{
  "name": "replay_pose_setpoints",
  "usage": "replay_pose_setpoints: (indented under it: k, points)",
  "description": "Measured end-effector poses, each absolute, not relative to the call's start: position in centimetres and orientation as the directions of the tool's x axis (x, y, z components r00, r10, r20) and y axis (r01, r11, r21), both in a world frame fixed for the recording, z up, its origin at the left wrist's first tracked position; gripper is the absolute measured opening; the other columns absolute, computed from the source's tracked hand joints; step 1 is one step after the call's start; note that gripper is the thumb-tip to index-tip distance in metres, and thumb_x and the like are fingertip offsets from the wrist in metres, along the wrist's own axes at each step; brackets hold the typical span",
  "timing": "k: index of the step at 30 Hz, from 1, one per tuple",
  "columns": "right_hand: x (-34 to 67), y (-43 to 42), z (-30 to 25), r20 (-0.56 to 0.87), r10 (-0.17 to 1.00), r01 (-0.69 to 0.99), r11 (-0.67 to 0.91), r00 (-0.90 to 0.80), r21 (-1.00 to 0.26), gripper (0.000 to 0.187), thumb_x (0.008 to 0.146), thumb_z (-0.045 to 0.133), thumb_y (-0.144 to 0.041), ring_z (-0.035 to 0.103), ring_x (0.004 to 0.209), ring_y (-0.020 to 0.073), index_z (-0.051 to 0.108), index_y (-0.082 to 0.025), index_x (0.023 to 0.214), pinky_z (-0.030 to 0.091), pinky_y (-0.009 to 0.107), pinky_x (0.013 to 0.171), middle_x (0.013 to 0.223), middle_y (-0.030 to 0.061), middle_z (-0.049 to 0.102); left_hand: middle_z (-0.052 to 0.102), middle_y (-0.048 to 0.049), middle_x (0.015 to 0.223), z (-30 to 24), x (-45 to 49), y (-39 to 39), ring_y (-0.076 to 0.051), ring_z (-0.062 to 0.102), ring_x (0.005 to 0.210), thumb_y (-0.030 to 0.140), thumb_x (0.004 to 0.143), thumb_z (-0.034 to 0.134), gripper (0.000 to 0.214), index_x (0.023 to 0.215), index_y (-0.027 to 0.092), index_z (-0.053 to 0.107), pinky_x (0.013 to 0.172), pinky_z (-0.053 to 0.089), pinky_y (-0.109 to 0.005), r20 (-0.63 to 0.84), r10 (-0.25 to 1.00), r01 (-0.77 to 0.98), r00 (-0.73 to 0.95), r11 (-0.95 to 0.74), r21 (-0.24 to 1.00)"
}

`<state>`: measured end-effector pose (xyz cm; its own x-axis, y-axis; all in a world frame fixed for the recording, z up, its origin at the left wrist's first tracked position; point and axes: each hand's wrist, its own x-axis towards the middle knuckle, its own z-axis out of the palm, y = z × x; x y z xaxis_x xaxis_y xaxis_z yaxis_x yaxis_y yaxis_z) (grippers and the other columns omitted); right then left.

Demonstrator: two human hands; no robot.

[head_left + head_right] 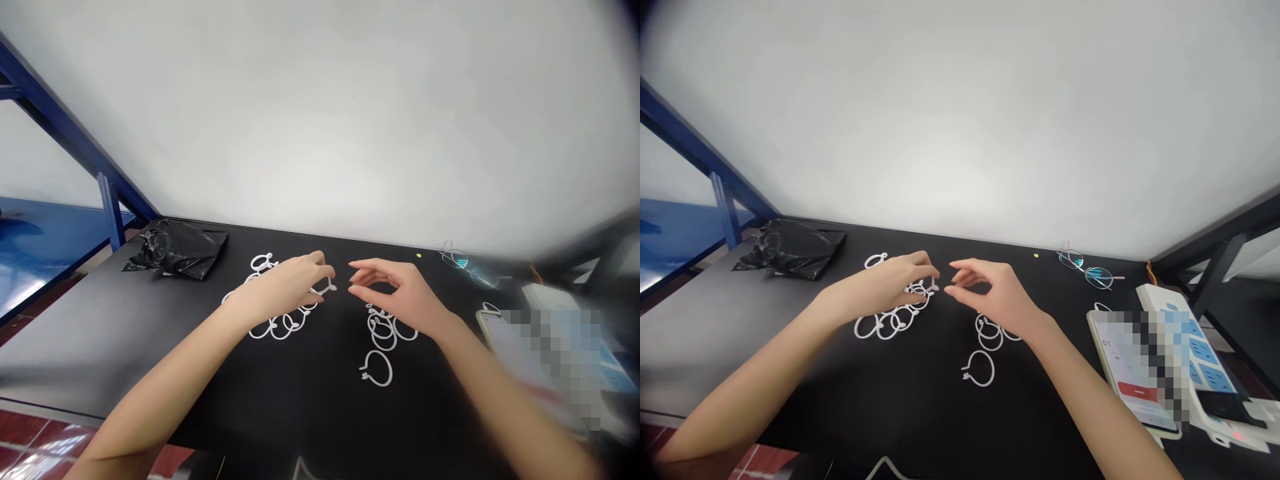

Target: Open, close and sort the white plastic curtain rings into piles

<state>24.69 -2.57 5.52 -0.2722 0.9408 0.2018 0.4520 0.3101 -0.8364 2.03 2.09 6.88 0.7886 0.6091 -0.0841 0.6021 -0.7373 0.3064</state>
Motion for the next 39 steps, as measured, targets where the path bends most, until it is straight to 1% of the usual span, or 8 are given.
replay_pose_setpoints:
  k: [5,9,15,20,24,29,34,39]
  points:
    - [27.7,-0.9,4.8,-0.047,0.968,0.701,0.145,-0.247,-0.698,0.018,0.083,0.062,-0.028,0.07,0.084,0.0206,0.069,-0.019,0.097,0.057,0.036,0.079,0.089,0.0053,0.073,0.057,-0.0095,0.11,5.4,1.5,3.4,-0.02,0.063,0.084,0.003,0.082,0.057,0.033,0.111,0.017,0.062,0.069,0.043,-0.028,-0.318,0.696,0.754,0.644,-0.647,0.111]
    - [29.4,0.1,3.4,-0.257,0.934,0.815,0.057,-0.247,-0.577,0.01,0.077,0.062,-0.019,0.07,0.075,0.0207,0.067,-0.016,0.085,0.055,0.031,0.068,0.081,0.0069,0.072,0.059,-0.0116,0.109,4.7,1.6,4.1,-0.023,0.063,0.091,0.002,0.078,0.058,0.035,0.11,0.016,0.064,0.071,0.045,-0.028,-0.401,0.692,0.775,0.601,-0.627,0.079]
    - [29.3,0.4,2.1,-0.348,0.892,0.839,0.059,-0.287,-0.541,0.01,0.07,0.059,-0.009,0.069,0.069,0.0192,0.064,-0.016,0.076,0.051,0.026,0.06,0.074,0.0053,0.07,0.059,-0.0114,0.111,4.8,1.7,4.3,-0.024,0.062,0.097,0.004,0.075,0.06,0.04,0.113,0.017,0.064,0.075,0.046,-0.029,-0.414,0.689,0.781,0.595,-0.618,0.092]
    - [29.3,0.6,2.0,-0.269,0.916,0.871,0.146,-0.299,-0.469,0.016,0.067,0.053,-0.004,0.064,0.062,0.0166,0.062,-0.017,0.067,0.046,0.025,0.056,0.068,0.0026,0.067,0.056,-0.0125,0.112,5.2,1.7,4.1,-0.027,0.056,0.104,0.022,0.083,0.064,0.035,0.117,0.016,0.061,0.082,0.046,-0.033,-0.397,0.71,0.797,0.582,-0.595,0.104]
    - [29.7,0.8,2.7,-0.139,0.955,0.838,0.153,-0.261,-0.523,0.013,0.07,0.055,-0.008,0.063,0.062,0.0162,0.063,-0.018,0.07,0.047,0.027,0.057,0.068,0.0018,0.065,0.055,-0.0135,0.114,5.3,1.9,3.7,-0.03,0.05,0.111,0.041,0.089,0.057,0.04,0.12,0.015,0.06,0.087,0.045,-0.037,-0.196,0.729,0.755,0.656,-0.637,0.154]
    - [27.9,-0.1,3.9,0.023,0.966,0.579,0.172,-0.256,-0.797,0.007,0.075,0.063,-0.016,0.067,0.072,0.0174,0.065,-0.018,0.08,0.055,0.03,0.069,0.078,0.0024,0.068,0.051,-0.0104,0.127,5.7,3.2,2.2,-0.024,0.053,0.11,0.054,0.092,0.049,0.055,0.137,0.022,0.043,0.089,0.045,-0.035,0.046,0.67,0.566,0.741,-0.659,0.496]
    - [24.8,-1.5,4.0,0.276,0.928,0.279,0.342,-0.25,-0.898,0.011,0.073,0.064,-0.009,0.067,0.075,0.0159,0.068,-0.018,0.077,0.057,0.03,0.072,0.079,0.001,0.066,0.063,-0.0047,0.112,6.1,4.8,0.9,-0.018,0.061,0.096,0.045,0.089,0.059,0.041,0.123,0.023,0.051,0.08,0.048,-0.029,0.12,0.613,0.329,0.781,-0.568,0.754]
    - [23.7,-2.2,4.1,0.423,0.885,0.294,0.464,-0.193,-0.836,0.019,0.073,0.062,-0.004,0.066,0.074,0.0149,0.072,-0.019,0.078,0.058,0.028,0.066,0.082,0.0018,0.065,0.067,-0.0016,0.094,6.9,4.9,0.6,-0.015,0.062,0.082,0.035,0.089,0.059,0.028,0.113,0.021,0.057,0.071,0.047,-0.026,0.144,0.636,0.295,0.758,-0.532,0.794]
